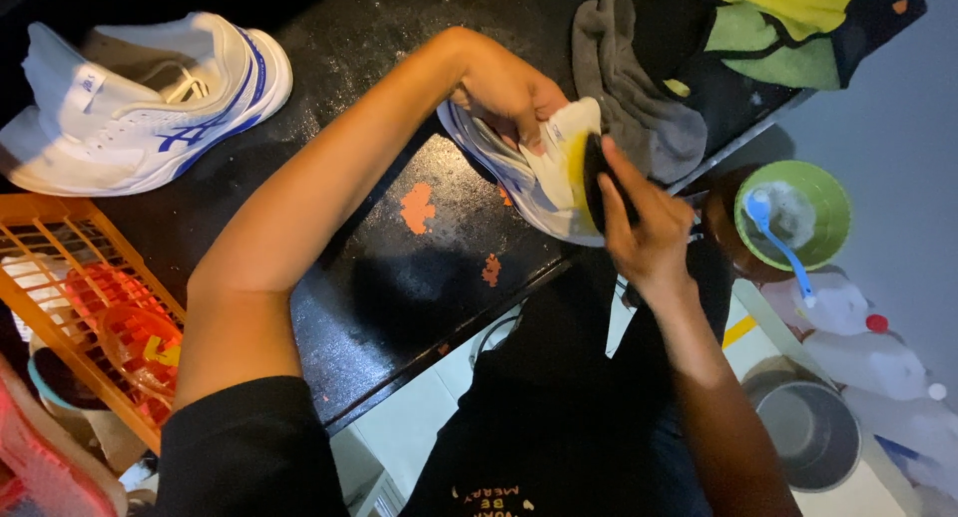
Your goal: The person cleans white sneakers by scrubbing the surfaces and soles with a small brush and wiping them with a yellow cloth.
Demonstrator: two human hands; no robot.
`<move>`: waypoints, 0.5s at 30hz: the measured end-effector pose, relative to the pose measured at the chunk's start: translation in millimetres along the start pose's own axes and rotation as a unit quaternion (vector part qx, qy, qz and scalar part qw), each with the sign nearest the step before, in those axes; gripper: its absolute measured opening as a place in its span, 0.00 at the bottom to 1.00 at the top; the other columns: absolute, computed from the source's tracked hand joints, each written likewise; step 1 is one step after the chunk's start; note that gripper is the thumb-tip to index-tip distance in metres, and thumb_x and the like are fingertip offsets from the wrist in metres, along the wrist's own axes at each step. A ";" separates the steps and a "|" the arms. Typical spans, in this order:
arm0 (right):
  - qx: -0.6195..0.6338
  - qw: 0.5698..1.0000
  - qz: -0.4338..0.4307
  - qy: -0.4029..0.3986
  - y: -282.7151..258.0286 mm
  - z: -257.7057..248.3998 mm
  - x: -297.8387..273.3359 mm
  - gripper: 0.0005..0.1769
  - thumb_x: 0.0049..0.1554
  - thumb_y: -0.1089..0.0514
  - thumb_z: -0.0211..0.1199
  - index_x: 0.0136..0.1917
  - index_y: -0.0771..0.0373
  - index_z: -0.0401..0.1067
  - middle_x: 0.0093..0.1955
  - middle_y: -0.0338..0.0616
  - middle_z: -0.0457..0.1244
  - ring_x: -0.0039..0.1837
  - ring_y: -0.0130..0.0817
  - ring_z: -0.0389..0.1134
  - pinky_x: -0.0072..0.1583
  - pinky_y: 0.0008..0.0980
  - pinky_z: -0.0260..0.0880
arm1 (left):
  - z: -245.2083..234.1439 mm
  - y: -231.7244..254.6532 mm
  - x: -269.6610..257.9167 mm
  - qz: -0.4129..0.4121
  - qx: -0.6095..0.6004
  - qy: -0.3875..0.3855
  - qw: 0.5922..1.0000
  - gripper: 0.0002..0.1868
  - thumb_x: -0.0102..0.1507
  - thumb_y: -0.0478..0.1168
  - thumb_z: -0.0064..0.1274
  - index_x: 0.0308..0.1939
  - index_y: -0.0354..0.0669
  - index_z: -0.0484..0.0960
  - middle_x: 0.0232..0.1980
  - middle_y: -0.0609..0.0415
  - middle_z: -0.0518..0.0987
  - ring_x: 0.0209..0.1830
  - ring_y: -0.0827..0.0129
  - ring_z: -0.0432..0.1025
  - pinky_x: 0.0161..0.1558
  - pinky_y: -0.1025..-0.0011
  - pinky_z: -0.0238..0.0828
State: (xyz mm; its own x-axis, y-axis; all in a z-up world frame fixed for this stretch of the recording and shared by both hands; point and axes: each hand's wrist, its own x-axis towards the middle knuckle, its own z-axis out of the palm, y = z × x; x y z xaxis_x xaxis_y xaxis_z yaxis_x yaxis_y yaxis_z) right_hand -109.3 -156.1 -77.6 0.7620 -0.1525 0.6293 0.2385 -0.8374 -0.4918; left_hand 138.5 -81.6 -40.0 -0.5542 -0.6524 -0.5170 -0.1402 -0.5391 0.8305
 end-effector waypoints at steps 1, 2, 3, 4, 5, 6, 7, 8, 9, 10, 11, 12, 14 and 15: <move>0.000 1.000 0.001 0.003 -2.5 2.1 12.2 0.19 0.59 0.70 0.55 0.64 0.71 0.61 0.62 0.59 0.60 0.54 0.41 0.69 0.53 0.31 0.68 | -2.2 -2.7 -0.7 -0.003 0.001 -0.001 1.000 0.16 0.58 0.29 0.44 0.51 0.35 0.71 0.47 0.49 0.78 0.38 0.71 0.74 0.34 0.81 0.71; 0.009 0.999 -0.004 0.038 -4.2 4.3 25.7 0.17 0.60 0.69 0.54 0.63 0.71 0.62 0.61 0.59 0.61 0.56 0.40 0.68 0.57 0.31 0.66 | -5.4 -4.7 -2.1 -0.029 0.033 0.035 0.998 0.02 0.60 0.32 0.46 0.33 0.36 0.70 0.29 0.55 0.70 0.23 0.76 0.64 0.23 0.82 0.55; 0.017 0.997 -0.009 0.074 -5.7 6.6 39.3 0.16 0.61 0.69 0.54 0.62 0.70 0.63 0.59 0.59 0.62 0.57 0.40 0.68 0.60 0.31 0.63 | -9.0 -7.0 -3.5 -0.054 0.064 0.070 0.994 0.18 0.61 0.36 0.48 0.15 0.37 0.69 0.12 0.60 0.62 0.08 0.81 0.53 0.11 0.82 0.40; 0.018 0.997 -0.005 0.073 -10.7 3.7 46.9 0.16 0.61 0.69 0.54 0.62 0.70 0.63 0.59 0.59 0.62 0.57 0.40 0.68 0.60 0.31 0.63 | -2.9 -2.0 -5.5 -0.056 0.061 0.067 0.994 0.18 0.61 0.36 0.48 0.15 0.37 0.69 0.12 0.60 0.62 0.08 0.81 0.53 0.11 0.82 0.40; 0.025 0.998 -0.019 0.057 -15.6 1.4 54.8 0.16 0.62 0.69 0.53 0.63 0.72 0.62 0.61 0.60 0.61 0.58 0.42 0.68 0.60 0.31 0.65 | 2.9 2.6 -7.9 -0.107 0.045 0.140 0.983 0.15 0.61 0.37 0.50 0.19 0.39 0.71 0.14 0.60 0.64 0.10 0.81 0.56 0.12 0.83 0.44; 0.032 0.998 -0.038 0.042 -18.9 -0.6 65.9 0.16 0.62 0.70 0.52 0.63 0.73 0.60 0.62 0.61 0.60 0.59 0.43 0.68 0.60 0.31 0.66 | 6.1 9.3 -12.3 -0.157 0.032 0.215 0.963 0.12 0.61 0.38 0.52 0.23 0.41 0.73 0.17 0.60 0.67 0.13 0.80 0.59 0.12 0.83 0.49; 0.031 0.998 -0.038 0.043 -12.2 -0.7 62.5 0.16 0.62 0.70 0.52 0.63 0.73 0.60 0.62 0.61 0.60 0.59 0.43 0.68 0.60 0.31 0.66 | 0.9 5.9 -13.0 -0.157 0.033 0.215 0.963 0.12 0.61 0.38 0.52 0.23 0.41 0.73 0.17 0.60 0.67 0.13 0.80 0.59 0.12 0.83 0.49; 0.033 0.998 -0.031 0.041 -6.6 -1.5 56.3 0.16 0.62 0.70 0.52 0.64 0.73 0.61 0.60 0.60 0.61 0.55 0.41 0.68 0.57 0.31 0.65 | -2.3 -0.1 -11.4 -0.094 0.022 0.149 0.984 0.12 0.61 0.35 0.50 0.22 0.38 0.73 0.16 0.59 0.68 0.12 0.81 0.60 0.12 0.85 0.50; 0.034 0.998 -0.024 0.040 -1.3 -2.0 49.9 0.16 0.62 0.70 0.52 0.64 0.73 0.62 0.59 0.60 0.63 0.51 0.39 0.69 0.54 0.30 0.64 | -5.3 -6.5 -9.7 -0.031 0.010 0.082 0.996 0.12 0.61 0.33 0.48 0.21 0.35 0.73 0.16 0.58 0.68 0.11 0.82 0.61 0.11 0.86 0.51; 0.033 0.999 -0.023 0.036 2.7 -6.0 35.1 0.16 0.62 0.70 0.52 0.64 0.73 0.62 0.59 0.60 0.63 0.51 0.39 0.69 0.54 0.30 0.64 | 0.7 -1.7 -9.5 -0.028 0.008 0.080 0.996 0.12 0.61 0.33 0.48 0.21 0.35 0.73 0.16 0.58 0.68 0.11 0.82 0.61 0.11 0.86 0.51; 0.029 1.000 -0.004 0.000 6.1 -10.4 20.5 0.18 0.61 0.71 0.53 0.64 0.73 0.61 0.61 0.60 0.61 0.53 0.40 0.68 0.55 0.30 0.65 | 6.9 3.3 -9.8 -0.036 -0.007 0.080 0.996 0.03 0.60 0.31 0.45 0.36 0.34 0.73 0.29 0.54 0.74 0.23 0.76 0.68 0.22 0.83 0.62; 0.025 0.999 0.011 -0.032 10.7 -14.1 9.7 0.19 0.59 0.73 0.54 0.64 0.74 0.61 0.63 0.61 0.59 0.55 0.41 0.68 0.56 0.31 0.66 | 10.8 10.8 -13.0 -0.044 -0.017 0.083 0.995 0.15 0.58 0.28 0.42 0.50 0.34 0.73 0.43 0.49 0.79 0.35 0.70 0.75 0.32 0.80 0.72; 0.026 0.999 0.019 -0.041 16.2 -15.0 -14.5 0.19 0.58 0.72 0.54 0.63 0.74 0.61 0.63 0.59 0.59 0.57 0.40 0.67 0.57 0.30 0.66 | 4.1 4.7 -5.1 -0.030 -0.015 0.069 0.997 0.16 0.58 0.27 0.42 0.49 0.34 0.72 0.44 0.48 0.79 0.35 0.69 0.75 0.31 0.80 0.72; 0.028 0.998 0.029 -0.050 19.6 -16.6 -27.0 0.19 0.57 0.72 0.54 0.62 0.74 0.62 0.63 0.58 0.58 0.58 0.39 0.66 0.58 0.30 0.66 | 1.3 1.8 -0.4 -0.019 -0.014 0.054 0.998 0.16 0.57 0.26 0.42 0.49 0.33 0.72 0.45 0.48 0.79 0.36 0.68 0.75 0.31 0.80 0.72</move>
State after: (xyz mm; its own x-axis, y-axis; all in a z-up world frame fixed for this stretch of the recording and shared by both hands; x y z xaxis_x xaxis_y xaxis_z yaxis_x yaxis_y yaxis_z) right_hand -135.2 -177.1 -94.3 0.8308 -0.1453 0.5373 0.2234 -0.7972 -0.5609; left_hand 137.3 -81.7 -38.0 -0.4571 -0.6840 -0.5686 -0.1355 -0.5782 0.8045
